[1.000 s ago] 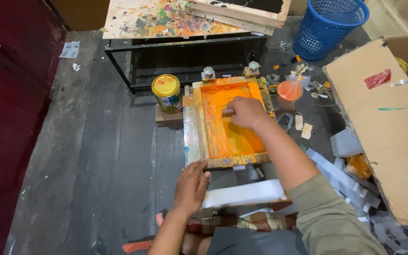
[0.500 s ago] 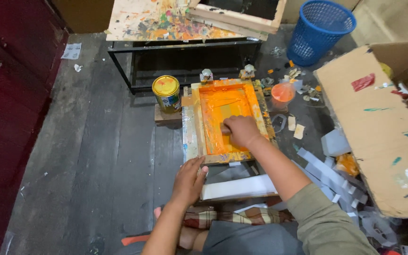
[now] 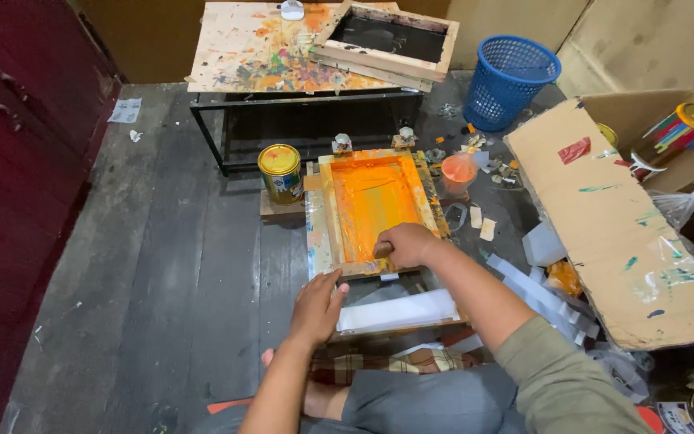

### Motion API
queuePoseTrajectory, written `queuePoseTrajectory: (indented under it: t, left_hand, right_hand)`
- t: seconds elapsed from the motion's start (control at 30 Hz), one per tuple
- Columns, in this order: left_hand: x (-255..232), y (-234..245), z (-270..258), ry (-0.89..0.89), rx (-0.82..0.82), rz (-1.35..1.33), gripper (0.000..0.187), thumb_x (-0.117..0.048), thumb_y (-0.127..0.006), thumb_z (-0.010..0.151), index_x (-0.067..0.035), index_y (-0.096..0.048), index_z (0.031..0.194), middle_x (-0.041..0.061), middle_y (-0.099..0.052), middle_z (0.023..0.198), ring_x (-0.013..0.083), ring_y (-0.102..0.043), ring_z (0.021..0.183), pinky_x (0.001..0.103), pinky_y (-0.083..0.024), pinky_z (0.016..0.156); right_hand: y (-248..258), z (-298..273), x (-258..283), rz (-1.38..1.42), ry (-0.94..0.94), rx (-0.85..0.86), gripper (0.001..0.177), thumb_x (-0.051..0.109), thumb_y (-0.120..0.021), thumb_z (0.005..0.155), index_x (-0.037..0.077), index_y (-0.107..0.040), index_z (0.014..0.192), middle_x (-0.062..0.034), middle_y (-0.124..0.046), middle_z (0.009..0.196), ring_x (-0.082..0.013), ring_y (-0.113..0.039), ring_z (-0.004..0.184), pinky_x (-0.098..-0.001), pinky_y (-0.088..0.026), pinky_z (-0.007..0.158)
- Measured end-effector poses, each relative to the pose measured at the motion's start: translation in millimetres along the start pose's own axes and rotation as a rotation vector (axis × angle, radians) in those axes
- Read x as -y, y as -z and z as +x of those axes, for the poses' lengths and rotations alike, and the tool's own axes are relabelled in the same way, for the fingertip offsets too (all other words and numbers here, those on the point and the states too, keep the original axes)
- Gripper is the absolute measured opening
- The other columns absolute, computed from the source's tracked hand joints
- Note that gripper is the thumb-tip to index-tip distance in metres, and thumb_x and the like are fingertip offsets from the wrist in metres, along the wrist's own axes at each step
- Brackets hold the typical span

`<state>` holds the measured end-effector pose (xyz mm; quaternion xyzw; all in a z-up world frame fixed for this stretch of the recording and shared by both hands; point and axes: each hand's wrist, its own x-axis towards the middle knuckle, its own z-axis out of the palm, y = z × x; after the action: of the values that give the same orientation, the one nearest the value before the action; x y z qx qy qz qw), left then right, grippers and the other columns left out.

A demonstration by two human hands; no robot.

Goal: The person sits on the floor and uses a squeegee to spread orange ink across a screen printing frame. They then place a white strip of material under the frame, pull it through, and repeat the process with additional strips.

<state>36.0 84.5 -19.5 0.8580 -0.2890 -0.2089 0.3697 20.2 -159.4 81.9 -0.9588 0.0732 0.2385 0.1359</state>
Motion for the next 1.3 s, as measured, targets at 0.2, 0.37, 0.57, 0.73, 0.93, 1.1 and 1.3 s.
queuePoseTrajectory:
  t: [0.2,0.37,0.57,0.73,0.93,1.1,1.3]
  left_hand:
    - [-4.9,3.3,3.4,0.017,0.020,-0.030,0.058,-0.048,-0.035,0.110,-0.012,-0.047,0.154,0.017,-0.052,0.152,0.0378,-0.036,0.151,0.059,-0.017,0.125]
    - [5.1,-2.5,11.9,0.014,-0.006,-0.058,0.054,-0.045,-0.039,0.110,-0.012,-0.052,0.151,0.016,-0.058,0.146,0.0380,-0.041,0.147,0.057,-0.019,0.124]
    - [24.8,-16.1,20.3,-0.145,-0.182,-0.067,0.049,-0.039,-0.043,0.105,-0.012,-0.063,0.140,0.008,-0.071,0.122,0.0278,-0.063,0.115,0.043,-0.046,0.097]
    - [27.4,-18.3,23.5,-0.133,-0.187,-0.038,0.050,-0.041,-0.041,0.105,-0.012,-0.063,0.140,0.009,-0.071,0.125,0.0293,-0.062,0.119,0.045,-0.044,0.100]
    - [11.0,3.1,18.4,-0.058,-0.050,-0.095,0.049,-0.040,-0.044,0.110,-0.009,-0.062,0.142,0.018,-0.068,0.129,0.0409,-0.055,0.133,0.053,-0.036,0.115]
    - [11.6,1.5,5.7,-0.017,0.000,-0.064,0.053,-0.043,-0.048,0.108,-0.010,-0.054,0.150,0.020,-0.061,0.143,0.0410,-0.043,0.146,0.055,-0.027,0.123]
    - [2.0,2.0,-12.8,0.014,-0.024,-0.043,0.054,-0.043,-0.045,0.109,-0.009,-0.053,0.150,0.023,-0.060,0.143,0.0406,-0.042,0.147,0.054,-0.024,0.126]
  right_hand:
    - [18.2,28.0,-6.8,-0.104,0.049,0.120,0.050,0.006,-0.053,0.088,0.014,-0.068,0.135,-0.0144,-0.071,0.128,-0.0363,-0.063,0.124,-0.0473,-0.049,0.108]
    - [29.9,88.8,-23.5,-0.200,0.043,-0.054,0.050,0.013,-0.053,0.079,0.025,-0.075,0.123,-0.0084,-0.076,0.118,-0.0313,-0.068,0.119,-0.0461,-0.053,0.104]
    - [3.2,150.7,-38.8,-0.207,0.046,-0.373,0.008,0.018,-0.063,0.085,0.023,-0.068,0.090,0.0003,-0.067,0.092,-0.0281,-0.063,0.086,-0.0434,-0.045,0.060]
    - [-58.4,174.2,-60.8,-0.185,0.173,-0.868,0.011,0.015,-0.064,0.079,0.024,-0.068,0.084,0.0042,-0.062,0.082,-0.0257,-0.060,0.075,-0.0423,-0.041,0.057]
    - [-50.1,127.3,-49.7,-0.265,0.190,-0.620,0.047,0.011,-0.062,0.087,0.016,-0.063,0.134,-0.0055,-0.065,0.121,-0.0263,-0.062,0.121,-0.0408,-0.049,0.097]
    - [-34.6,67.6,-19.3,-0.252,0.067,-0.298,0.055,0.009,-0.061,0.085,0.017,-0.060,0.139,-0.0040,-0.064,0.124,-0.0249,-0.062,0.119,-0.0400,-0.050,0.097]
    - [-18.7,14.5,-2.7,-0.009,0.018,-0.011,0.051,0.010,-0.066,0.081,0.015,-0.069,0.131,-0.0080,-0.071,0.121,-0.0296,-0.065,0.119,-0.0447,-0.052,0.100]
